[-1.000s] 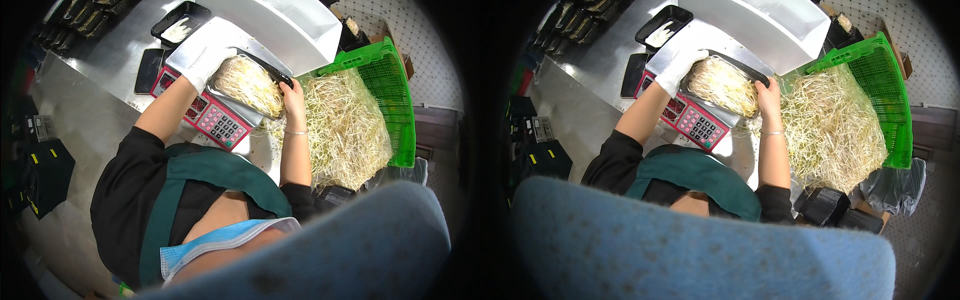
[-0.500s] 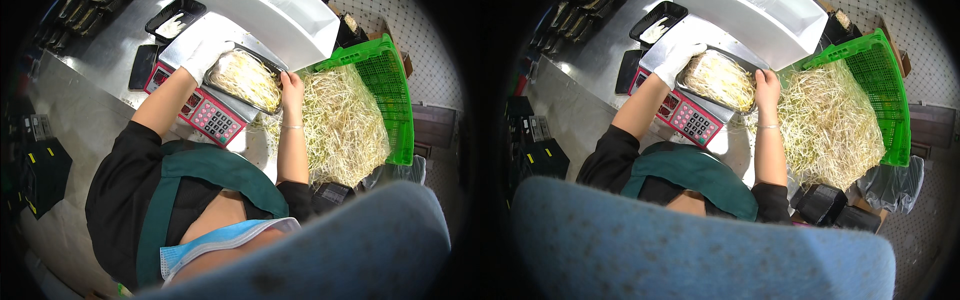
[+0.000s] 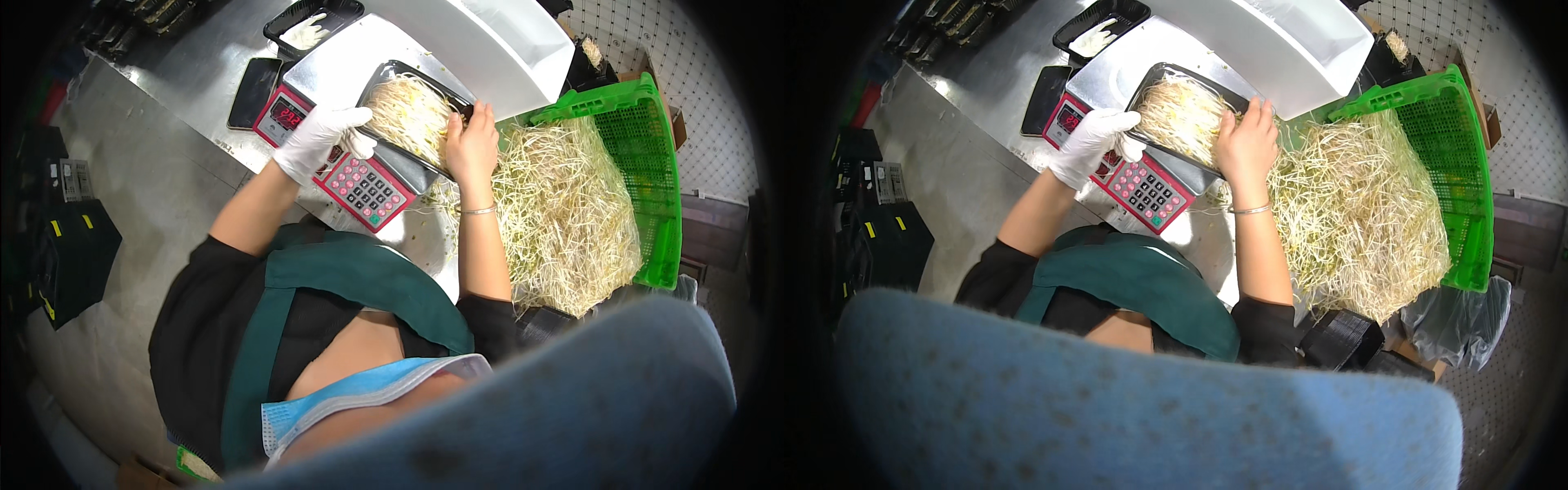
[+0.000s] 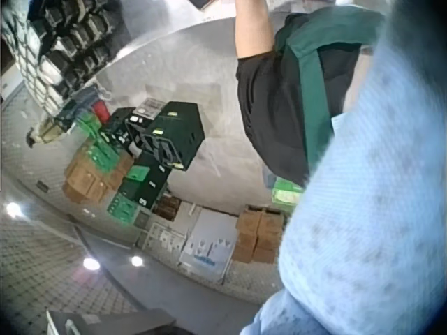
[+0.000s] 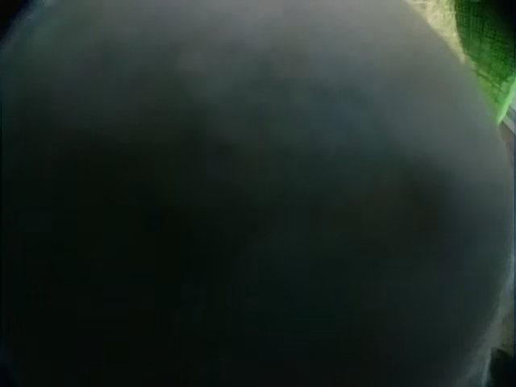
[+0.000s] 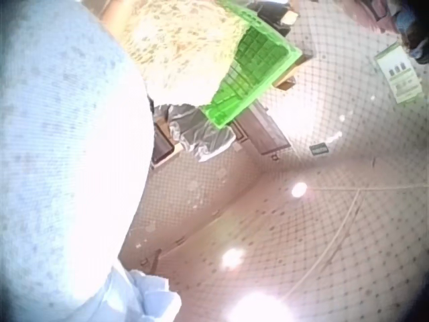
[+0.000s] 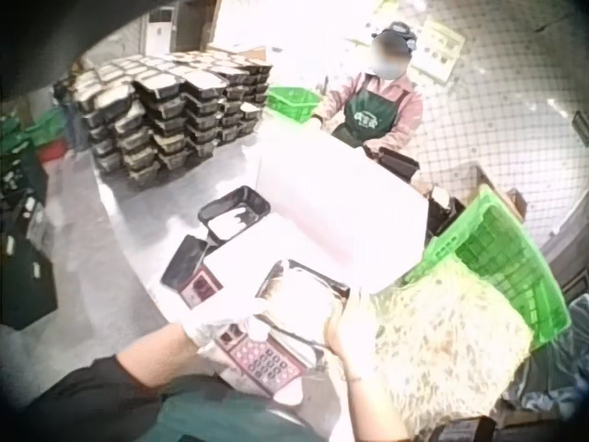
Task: The person scoops bean sprouts from a green basket into a black plastic tray on a digital scale. They adjust the amount to reach a target weight, then move the filled tray aside and repeat the process with a new tray.
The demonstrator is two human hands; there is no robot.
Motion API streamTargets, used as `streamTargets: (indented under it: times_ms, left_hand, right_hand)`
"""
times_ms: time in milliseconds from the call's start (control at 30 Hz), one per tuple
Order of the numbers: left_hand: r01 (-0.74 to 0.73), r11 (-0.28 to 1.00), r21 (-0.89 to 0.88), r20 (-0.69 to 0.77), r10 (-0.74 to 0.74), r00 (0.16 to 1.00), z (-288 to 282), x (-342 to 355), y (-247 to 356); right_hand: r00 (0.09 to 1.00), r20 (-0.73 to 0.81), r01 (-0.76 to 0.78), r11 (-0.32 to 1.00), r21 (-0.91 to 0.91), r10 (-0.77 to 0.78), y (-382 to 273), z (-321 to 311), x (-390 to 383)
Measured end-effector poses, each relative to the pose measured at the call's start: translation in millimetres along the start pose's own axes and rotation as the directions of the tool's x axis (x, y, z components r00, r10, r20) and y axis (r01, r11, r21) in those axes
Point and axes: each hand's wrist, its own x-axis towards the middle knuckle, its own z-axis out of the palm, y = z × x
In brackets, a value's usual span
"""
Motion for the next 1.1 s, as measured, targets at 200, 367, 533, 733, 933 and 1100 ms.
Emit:
streamTargets:
  times_ms: [200,367,533,733,933,1100]
  left_hand:
    - [0.126,0.99,0.056,0.188,-0.134,0.973,-44,3,-14]
    - [0.222,0.942,0.253,0.386,-0.308,0.869,24,-35,-51]
    - [0.229,0.964,-0.137,0.172,-0.205,0.964,64,7,-47]
    - [-0.091,0.982,-0.163,-0.09,0.077,0.993,-45,-7,18]
    - [-0.183,-0.055,0.982,0.093,0.975,0.202,-226,-7,148]
    - [-0.886,0.308,0.346,-0.544,0.835,0.078,-366,-25,303]
  right_hand:
    - [0.875,-0.46,-0.031,0.965,0.262,0.153,127,-57,-66]
    - [0.626,-0.774,-0.179,0.984,-0.024,0.095,176,-155,-164]
    - [0.896,-0.231,0.402,0.914,0.056,-0.38,54,-104,-110]
    - [0.842,0.076,0.54,0.836,-0.096,-0.534,-5,-41,-66]
    - [0.859,0.058,0.51,0.844,-0.167,-0.508,4,-47,-57]
    - [0.868,0.057,0.495,0.851,-0.173,-0.493,9,-55,-51]
